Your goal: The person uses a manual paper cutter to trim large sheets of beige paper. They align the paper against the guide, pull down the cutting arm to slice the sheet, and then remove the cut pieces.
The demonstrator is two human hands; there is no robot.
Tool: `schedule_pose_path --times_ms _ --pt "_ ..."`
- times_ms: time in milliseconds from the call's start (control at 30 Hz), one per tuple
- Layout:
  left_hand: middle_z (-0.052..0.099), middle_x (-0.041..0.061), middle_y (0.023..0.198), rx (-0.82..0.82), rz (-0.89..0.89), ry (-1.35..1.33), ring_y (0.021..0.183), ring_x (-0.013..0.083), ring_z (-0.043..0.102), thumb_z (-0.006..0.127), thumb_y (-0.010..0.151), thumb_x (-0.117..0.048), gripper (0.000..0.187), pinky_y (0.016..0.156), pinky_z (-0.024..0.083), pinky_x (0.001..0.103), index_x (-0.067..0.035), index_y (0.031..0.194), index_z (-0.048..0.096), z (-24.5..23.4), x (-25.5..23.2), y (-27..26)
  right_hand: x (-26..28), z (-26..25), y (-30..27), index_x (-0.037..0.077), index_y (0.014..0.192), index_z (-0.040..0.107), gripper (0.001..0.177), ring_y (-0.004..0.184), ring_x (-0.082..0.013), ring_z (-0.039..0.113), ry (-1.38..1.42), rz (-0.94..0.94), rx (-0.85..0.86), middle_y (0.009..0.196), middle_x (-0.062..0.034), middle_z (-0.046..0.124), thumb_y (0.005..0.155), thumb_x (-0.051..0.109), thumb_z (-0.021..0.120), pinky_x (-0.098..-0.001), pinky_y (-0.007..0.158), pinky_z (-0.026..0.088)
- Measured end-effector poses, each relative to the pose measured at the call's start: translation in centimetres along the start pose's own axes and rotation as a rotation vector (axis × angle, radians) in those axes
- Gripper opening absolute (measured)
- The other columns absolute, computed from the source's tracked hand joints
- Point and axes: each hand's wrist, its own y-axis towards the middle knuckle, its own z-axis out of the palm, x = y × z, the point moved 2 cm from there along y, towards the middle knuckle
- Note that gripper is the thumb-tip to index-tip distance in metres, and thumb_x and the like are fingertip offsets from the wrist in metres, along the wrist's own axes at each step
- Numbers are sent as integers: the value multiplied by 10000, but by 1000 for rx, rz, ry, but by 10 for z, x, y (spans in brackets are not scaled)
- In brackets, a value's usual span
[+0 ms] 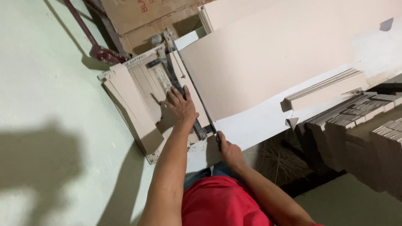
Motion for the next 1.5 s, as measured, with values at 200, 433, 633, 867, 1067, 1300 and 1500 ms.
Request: schedule_pose_path --times_ms 200,433,633,867,1067,1300,1500 --pt "-106 234 1690 28 122 188 1538 448 -154 608 987 -365 846 1162 -55 725 -172 1646 112 -62 -7 -64 69 -190 -50 246 1578 201 916 867 -436 774 463 155 289 919 -196 791 871 640 630 -550 753 598" --pt "645 81 1059 -205 711 336 1037 296 542 530 962 -259 175 879 352 503 -159 1024 659 30 12 -76 -69 -110 58 93 1491 328 771 790 -362 685 1201 591 -55 1079 -233 689 948 568 601 -434 686 575" --pt "703 101 753 -84 561 724 644 318 639 565 874 -86 208 507 428 501 -174 805 740 1 93 -86 -127 -84 76 190 1139 442 342 569 -153 574 1742 583 -251 892 27 525 1022 400 685 -235 508 509" --pt "492 63 1096 -174 537 594 889 269 610 596 939 -58 103 694 430 373 -151 951 638 -32 122 -66 -132 -41 53 72 1133 465 303 777 -272 743 1640 560 -266 933 -72 597 1040 283 662 -401 698 678" --pt "526 120 1234 -221 477 325 1182 336 543 604 977 -250 206 940 409 485 -148 1151 648 -26 72 -55 -91 -64 86 30 1196 551 333 860 -298 761 1491 481 -207 931 -128 663 1040 303 663 -429 757 673" --pt "211 340 1624 0 144 -84 1522 520 99 732 891 -481 861 1210 50 663 -73 1562 380 -75 -2 -60 -77 -91 84 23 1176 605 368 847 -288 750 1384 529 -144 952 -144 710 1032 354 677 -430 748 668" --pt "-80 343 1642 55 -38 71 1510 548 -50 836 797 -479 1214 1122 53 793 -111 1641 44 -11 -5 -4 40 -178 1 240 1424 479 479 785 -313 789 423 200 238 741 -82 785 1053 523 370 -485 811 608"
